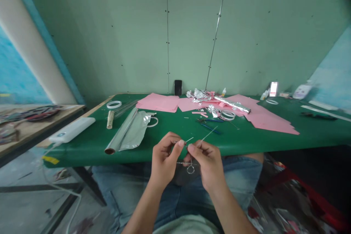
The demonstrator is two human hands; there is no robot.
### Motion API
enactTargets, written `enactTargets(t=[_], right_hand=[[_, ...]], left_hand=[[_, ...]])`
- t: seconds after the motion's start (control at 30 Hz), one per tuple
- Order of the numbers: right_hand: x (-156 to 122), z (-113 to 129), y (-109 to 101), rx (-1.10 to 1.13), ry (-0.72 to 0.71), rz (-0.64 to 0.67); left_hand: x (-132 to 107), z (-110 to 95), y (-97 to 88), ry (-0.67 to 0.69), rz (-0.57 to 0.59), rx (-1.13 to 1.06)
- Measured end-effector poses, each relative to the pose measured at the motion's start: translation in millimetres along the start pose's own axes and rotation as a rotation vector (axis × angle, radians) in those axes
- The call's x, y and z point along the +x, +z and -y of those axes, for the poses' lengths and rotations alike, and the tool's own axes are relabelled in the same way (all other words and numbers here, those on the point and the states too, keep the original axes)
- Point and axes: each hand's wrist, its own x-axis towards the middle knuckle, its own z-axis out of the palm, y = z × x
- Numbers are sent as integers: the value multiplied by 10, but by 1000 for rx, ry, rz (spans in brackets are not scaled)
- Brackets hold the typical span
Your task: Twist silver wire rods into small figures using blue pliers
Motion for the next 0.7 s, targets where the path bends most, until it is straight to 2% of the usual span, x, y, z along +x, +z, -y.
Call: enactTargets(t=[0.1,0.2,0.27,0.43,0.5,0.57,0.7], right_hand=[[28,-23,5,14,53,64],[39,-10,-23,-18,36,95],[37,17,-55,-67,-36,66],[30,67,-143,-247,-312,-32],[34,70,-166,-303,-407,-14],[39,71,-179,-344,-477,6],[22,99,-189,-407,-553,-10]], left_hand=[[11,67,-26,83,39,-29],[16,107,-60,95,122,-116],[11,107,-78,35,166,-179],[-9,11,-101,-281,170,-385],[-5,-45,-107,-346,197,-351],[2,-92,-108,-351,225,-278],[7,-124,-91,-220,224,-120]])
